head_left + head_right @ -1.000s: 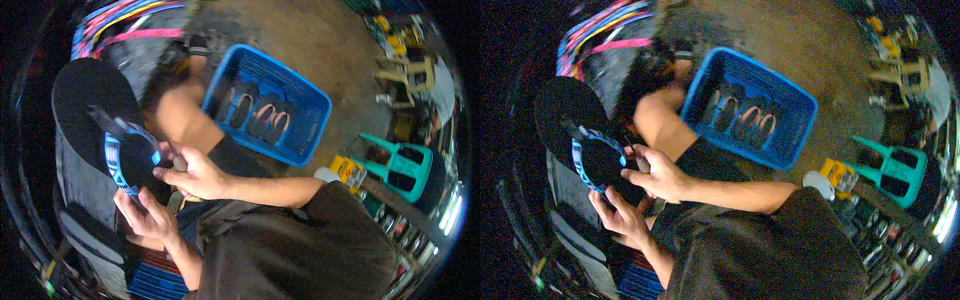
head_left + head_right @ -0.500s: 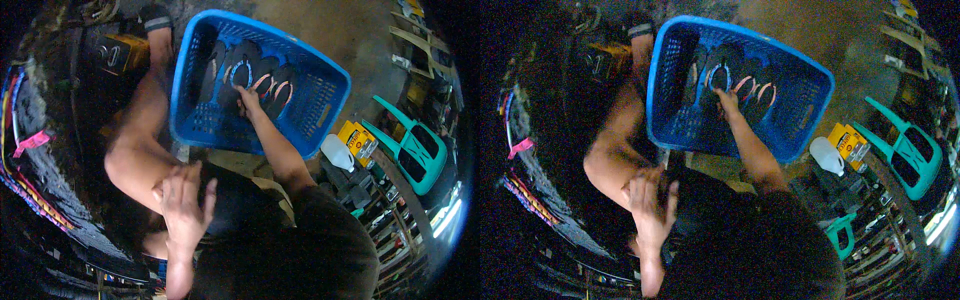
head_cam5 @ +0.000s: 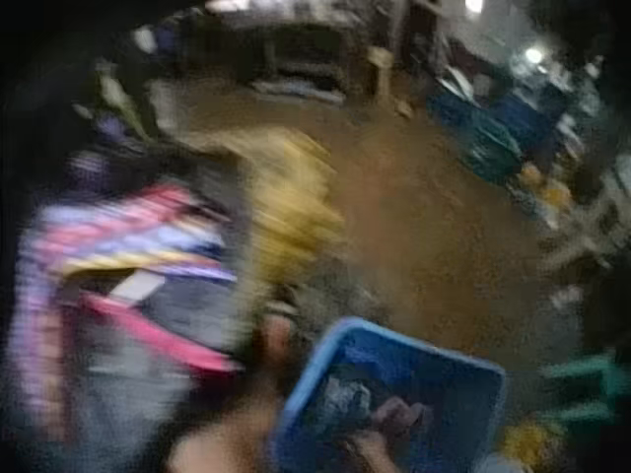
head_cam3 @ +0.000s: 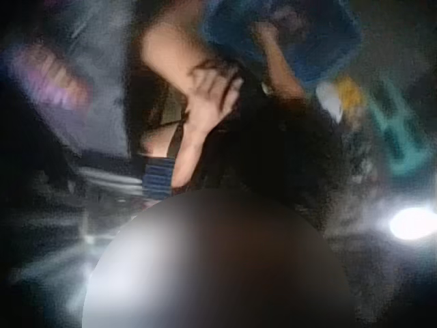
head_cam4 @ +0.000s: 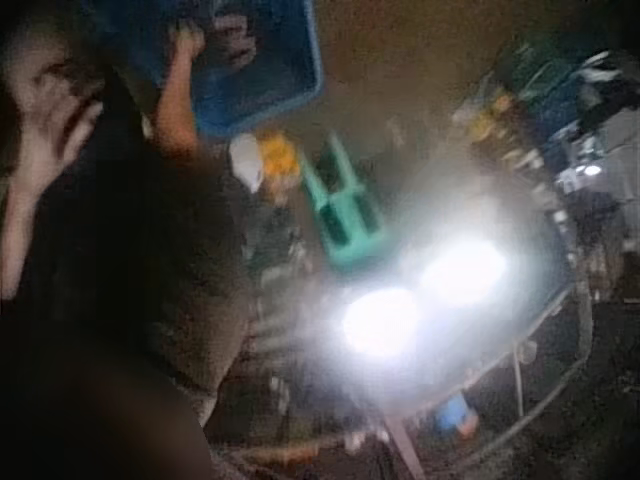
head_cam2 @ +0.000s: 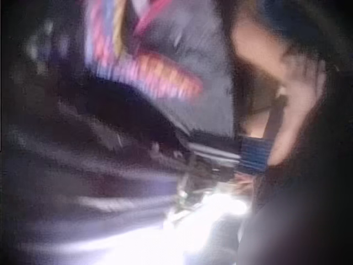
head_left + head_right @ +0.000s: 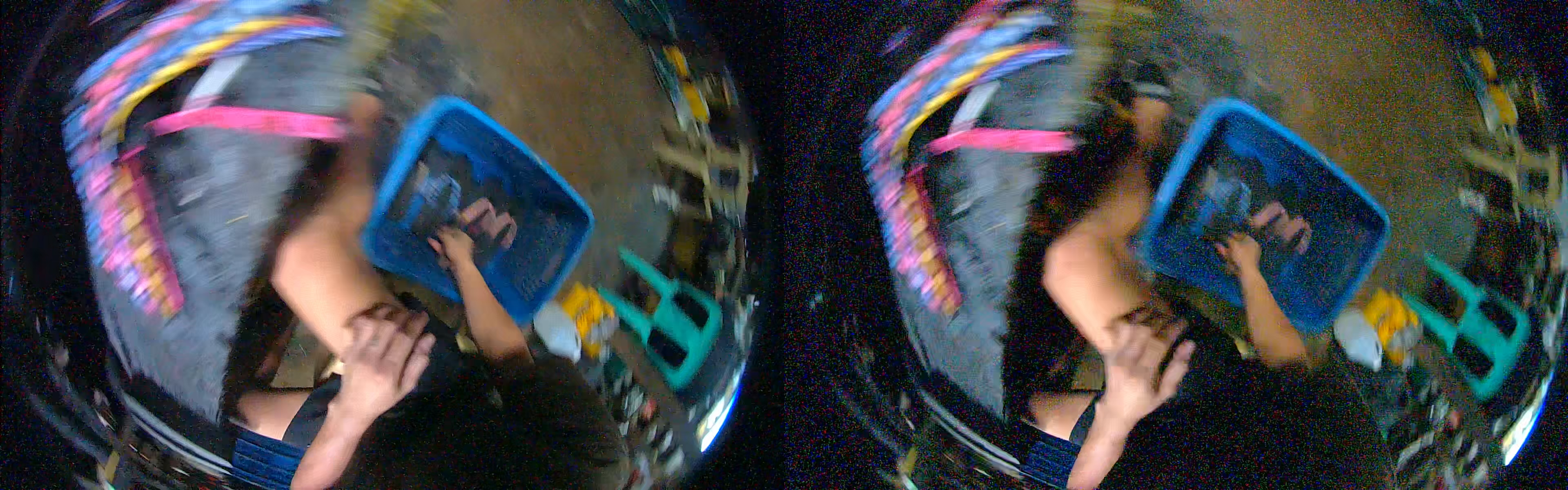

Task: The person assembles flip-flops by attaching colorful straps to black rubber soles. They use a metal awl to thread the straps through pre-punched holes, then pull and adjust the straps to secure them. Finished flip-flops are placed into a blue basket.

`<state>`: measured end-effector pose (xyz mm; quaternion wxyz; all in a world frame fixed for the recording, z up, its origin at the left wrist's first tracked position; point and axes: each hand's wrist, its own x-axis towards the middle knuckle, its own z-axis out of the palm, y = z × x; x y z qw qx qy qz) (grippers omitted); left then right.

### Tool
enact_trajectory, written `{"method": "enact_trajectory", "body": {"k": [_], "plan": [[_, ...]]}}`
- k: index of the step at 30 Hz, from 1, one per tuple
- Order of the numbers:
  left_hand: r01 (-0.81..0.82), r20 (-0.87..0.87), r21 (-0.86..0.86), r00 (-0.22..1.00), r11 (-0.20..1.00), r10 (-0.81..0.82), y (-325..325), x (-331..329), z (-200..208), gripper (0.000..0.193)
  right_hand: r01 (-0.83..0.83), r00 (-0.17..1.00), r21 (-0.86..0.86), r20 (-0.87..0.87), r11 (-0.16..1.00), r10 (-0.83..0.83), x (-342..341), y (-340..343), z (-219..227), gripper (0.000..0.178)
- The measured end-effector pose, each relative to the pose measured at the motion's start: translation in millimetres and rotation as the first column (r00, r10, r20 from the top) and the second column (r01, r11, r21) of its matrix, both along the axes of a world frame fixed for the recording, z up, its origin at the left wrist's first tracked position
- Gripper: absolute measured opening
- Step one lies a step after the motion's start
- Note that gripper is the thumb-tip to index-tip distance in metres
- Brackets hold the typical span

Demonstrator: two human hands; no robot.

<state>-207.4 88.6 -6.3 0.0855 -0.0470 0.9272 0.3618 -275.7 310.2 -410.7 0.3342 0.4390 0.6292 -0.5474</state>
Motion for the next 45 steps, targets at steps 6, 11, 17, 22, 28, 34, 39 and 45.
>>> {"method": "enact_trajectory", "body": {"k": [6,11,17,22,28,34,39,45], "plan": [[-0.367,-0.270,0.067,0.889,0.928,0.371,-48.6,87.0,51.6,0.027,-0.408,0.463,0.116,-0.829,0.906,0.315,-63.7,-113.6,319.3,0.020],[-0.681,-0.456,-0.051,0.666,0.730,0.590,-90.7,158.0,114.1,0.022,-0.375,-0.623,0.600,-0.727,0.706,0.288,-146.1,-279.3,514.1,0.025],[-0.908,-0.739,-0.244,0.401,0.340,0.541,-154.2,277.8,172.6,0.020,-0.212,-0.747,0.967,-0.251,0.138,0.615,-232.9,-375.3,522.4,0.049],[-0.951,-0.689,-0.285,0.119,-0.117,0.715,-238.2,372.5,151.6,0.069,-0.090,-0.855,0.940,-0.243,0.330,0.458,-237.8,-362.8,519.4,0.037],[-0.943,-0.458,-0.218,-0.129,-0.251,0.880,-270.5,397.2,100.7,0.112,0.076,-0.928,0.838,-0.140,0.541,0.346,-228.6,-338.3,601.9,0.032],[-0.929,-0.676,-0.291,0.031,-0.229,0.736,-242.2,378.8,176.8,0.086,-0.605,-0.622,0.750,-0.655,0.268,0.430,-174.1,-307.3,704.5,0.038],[-0.848,-0.691,0.499,-0.265,0.179,0.673,-144.9,341.7,221.7,0.095,-0.841,-0.504,0.527,-0.685,-0.120,0.526,-99.9,-305.7,729.5,0.025],[-0.064,-0.291,0.814,0.815,0.577,0.501,-73.7,185.5,171.5,0.049,-0.699,-0.705,0.702,-0.646,-0.137,0.293,-22.4,-307.3,712.6,0.020]]}}
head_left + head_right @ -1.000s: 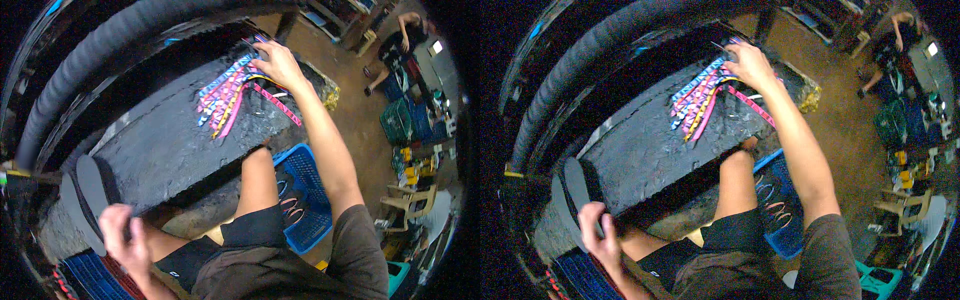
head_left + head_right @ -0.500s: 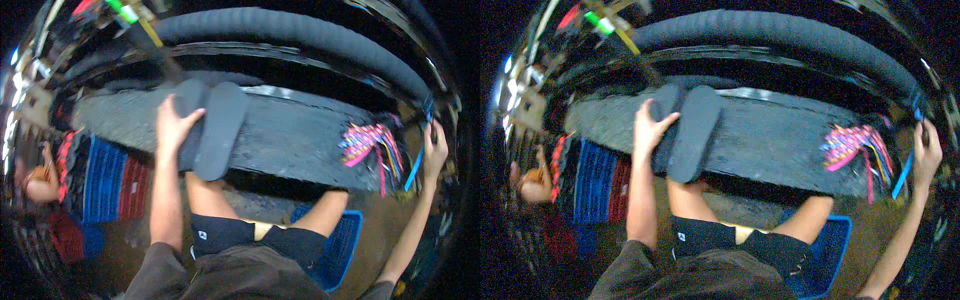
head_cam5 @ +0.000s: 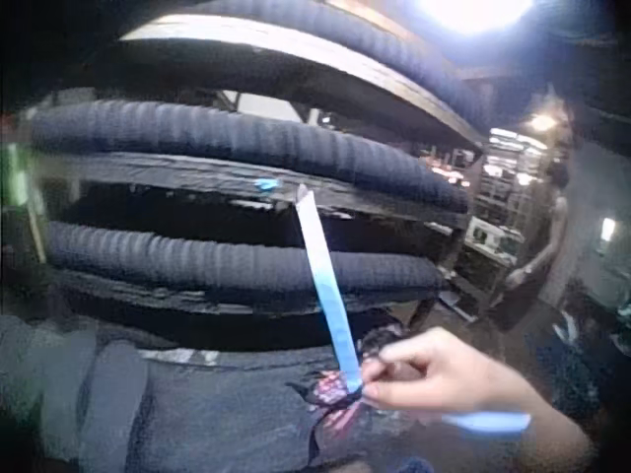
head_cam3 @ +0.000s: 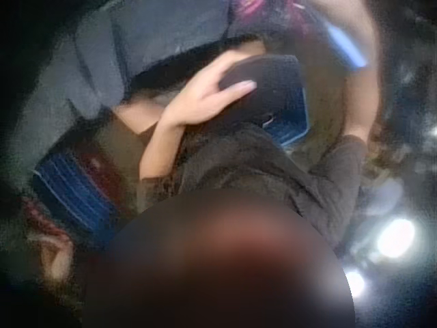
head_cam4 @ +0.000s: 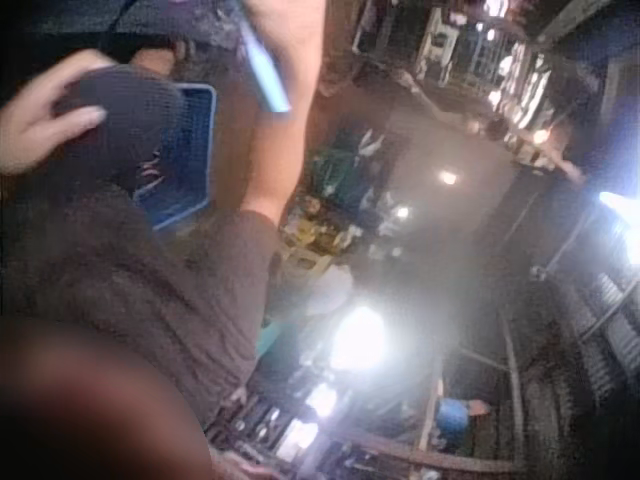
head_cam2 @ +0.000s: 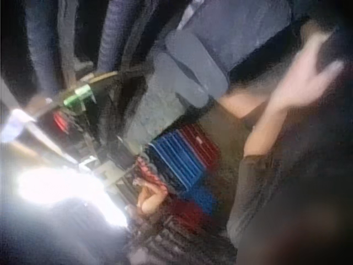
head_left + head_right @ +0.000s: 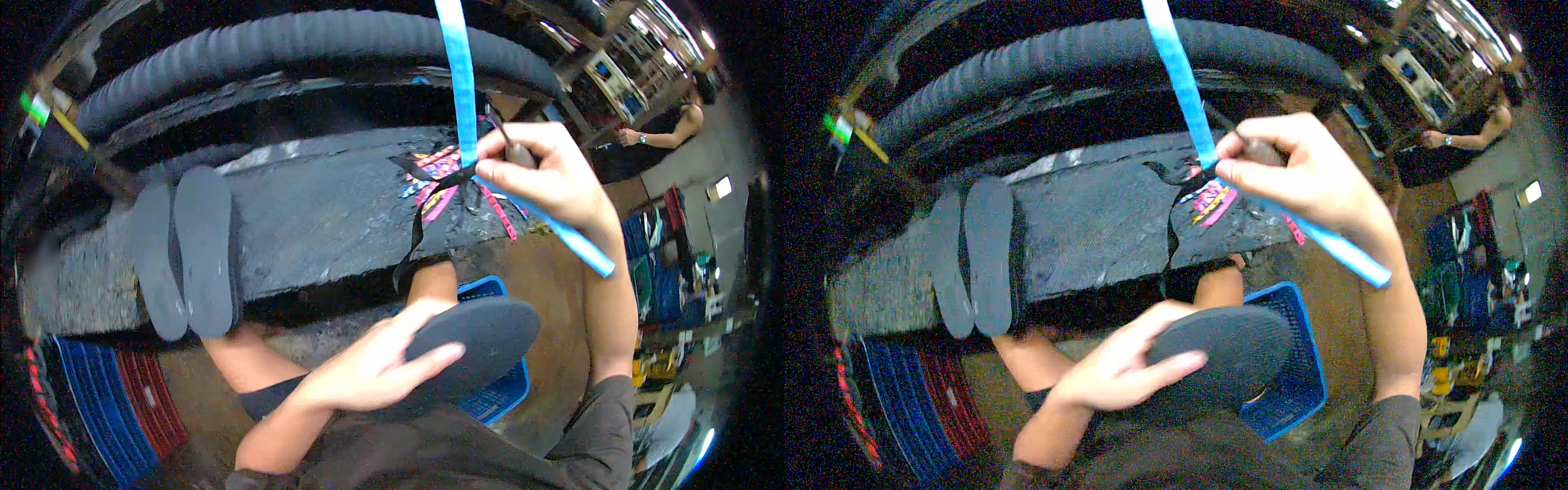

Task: The person assembles flip-flops by attaching colorful straps to black rubber soles. They use a metal awl to thread the straps through pre-punched holes, then pull and adjust the straps to secure them. Finished flip-flops are placed into a blue basket.

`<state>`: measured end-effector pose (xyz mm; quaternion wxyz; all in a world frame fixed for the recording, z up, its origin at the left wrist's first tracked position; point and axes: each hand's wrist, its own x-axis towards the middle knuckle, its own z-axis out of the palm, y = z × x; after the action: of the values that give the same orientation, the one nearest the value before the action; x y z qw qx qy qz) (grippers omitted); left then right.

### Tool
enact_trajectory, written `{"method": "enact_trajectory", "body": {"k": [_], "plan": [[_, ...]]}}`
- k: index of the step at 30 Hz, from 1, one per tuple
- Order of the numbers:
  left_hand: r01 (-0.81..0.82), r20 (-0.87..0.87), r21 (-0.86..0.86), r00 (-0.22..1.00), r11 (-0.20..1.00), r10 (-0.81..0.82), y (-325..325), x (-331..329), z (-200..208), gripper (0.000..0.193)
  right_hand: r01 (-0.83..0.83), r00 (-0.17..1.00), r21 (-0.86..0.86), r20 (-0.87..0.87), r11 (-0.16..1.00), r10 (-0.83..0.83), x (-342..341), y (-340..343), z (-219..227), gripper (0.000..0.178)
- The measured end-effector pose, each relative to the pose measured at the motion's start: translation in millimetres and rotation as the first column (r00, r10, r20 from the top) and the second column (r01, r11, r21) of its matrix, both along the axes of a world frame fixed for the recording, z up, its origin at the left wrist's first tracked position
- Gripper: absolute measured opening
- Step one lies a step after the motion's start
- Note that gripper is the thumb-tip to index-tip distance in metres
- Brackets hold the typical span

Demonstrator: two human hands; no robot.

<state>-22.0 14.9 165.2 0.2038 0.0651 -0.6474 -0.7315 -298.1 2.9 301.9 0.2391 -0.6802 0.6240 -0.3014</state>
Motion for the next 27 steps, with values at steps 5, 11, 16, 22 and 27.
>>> {"method": "enact_trajectory", "body": {"k": [5,11,16,22,27], "plan": [[-0.148,0.110,0.689,0.989,0.710,0.099,-36.5,-27.9,-42.0,0.048,-0.491,0.631,-0.222,-0.757,0.842,0.168,55.8,27.8,-71.6,0.023],[-0.373,0.163,0.510,0.927,0.775,0.339,-28.7,15.9,-85.9,0.041,-0.605,0.578,-0.161,-0.762,0.779,0.292,104.6,69.6,-137.4,0.030],[-0.589,0.170,0.299,0.807,0.751,0.565,-12.8,49.8,-92.2,0.049,-0.562,0.760,-0.205,-0.510,0.802,0.402,138.9,76.6,-152.3,0.031],[-0.708,0.210,-0.019,0.687,0.706,0.695,5.6,65.4,-76.7,0.063,-0.036,0.987,-0.048,0.152,0.998,0.043,148.5,39.5,-161.8,0.037],[-0.737,0.269,-0.115,0.622,0.666,0.735,15.8,66.0,-70.0,0.067,-0.035,0.963,0.108,0.268,0.994,0.005,151.7,19.9,-161.2,0.028]]}}
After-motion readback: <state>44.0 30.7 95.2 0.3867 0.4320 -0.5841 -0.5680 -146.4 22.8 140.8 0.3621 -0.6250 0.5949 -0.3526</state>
